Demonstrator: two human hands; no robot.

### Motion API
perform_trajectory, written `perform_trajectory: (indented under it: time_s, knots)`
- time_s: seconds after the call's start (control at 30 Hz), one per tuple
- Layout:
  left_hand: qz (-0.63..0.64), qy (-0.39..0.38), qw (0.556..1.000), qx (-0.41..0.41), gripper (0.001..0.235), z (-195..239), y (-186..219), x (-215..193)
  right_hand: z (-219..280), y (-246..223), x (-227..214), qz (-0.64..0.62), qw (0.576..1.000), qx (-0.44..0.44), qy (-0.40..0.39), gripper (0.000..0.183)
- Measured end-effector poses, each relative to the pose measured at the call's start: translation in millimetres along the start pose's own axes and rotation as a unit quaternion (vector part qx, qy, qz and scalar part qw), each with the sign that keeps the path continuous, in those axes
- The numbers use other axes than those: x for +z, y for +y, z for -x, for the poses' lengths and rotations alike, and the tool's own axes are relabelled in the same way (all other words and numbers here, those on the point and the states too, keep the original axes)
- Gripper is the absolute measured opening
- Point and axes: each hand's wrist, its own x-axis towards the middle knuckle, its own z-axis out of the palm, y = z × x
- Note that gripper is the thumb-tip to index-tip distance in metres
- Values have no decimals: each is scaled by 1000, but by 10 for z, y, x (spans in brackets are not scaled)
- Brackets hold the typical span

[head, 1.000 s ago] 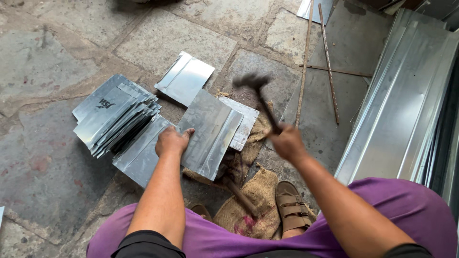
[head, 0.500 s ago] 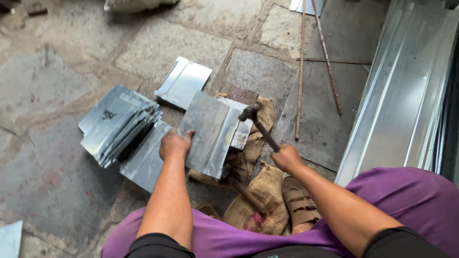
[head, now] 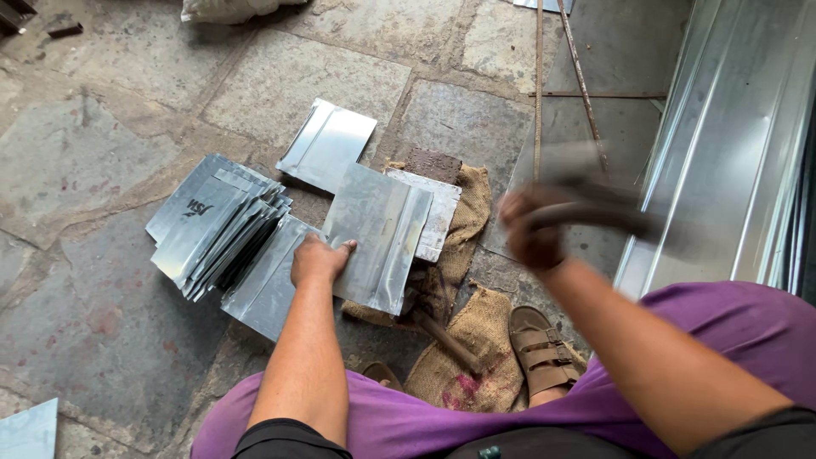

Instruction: The person hammers thin metal sheets on a metal block by hand using a hammer. They pick up individual sheets from a stack, place them on the block, and strike them along the edges before placing them into a new pile.

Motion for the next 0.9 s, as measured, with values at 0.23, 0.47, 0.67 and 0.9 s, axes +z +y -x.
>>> perform_trajectory:
  time_s: [0.23, 0.47, 0.67, 0.9]
  knots:
    - [47, 36, 998, 12, 72, -58, -27, 93, 488, -225, 144, 91, 737, 636, -208, 31]
    - [60, 67, 994, 55, 75, -244, -64, 262, -495, -391, -97, -10, 994, 99, -33, 20]
    - [64, 31, 994, 77, 77, -81, 30, 167, -36, 184, 133, -324, 944, 35, 44, 34]
    - [77, 77, 986, 129, 75, -192, -52, 304, 463, -275, 208, 137, 704, 658, -230, 31]
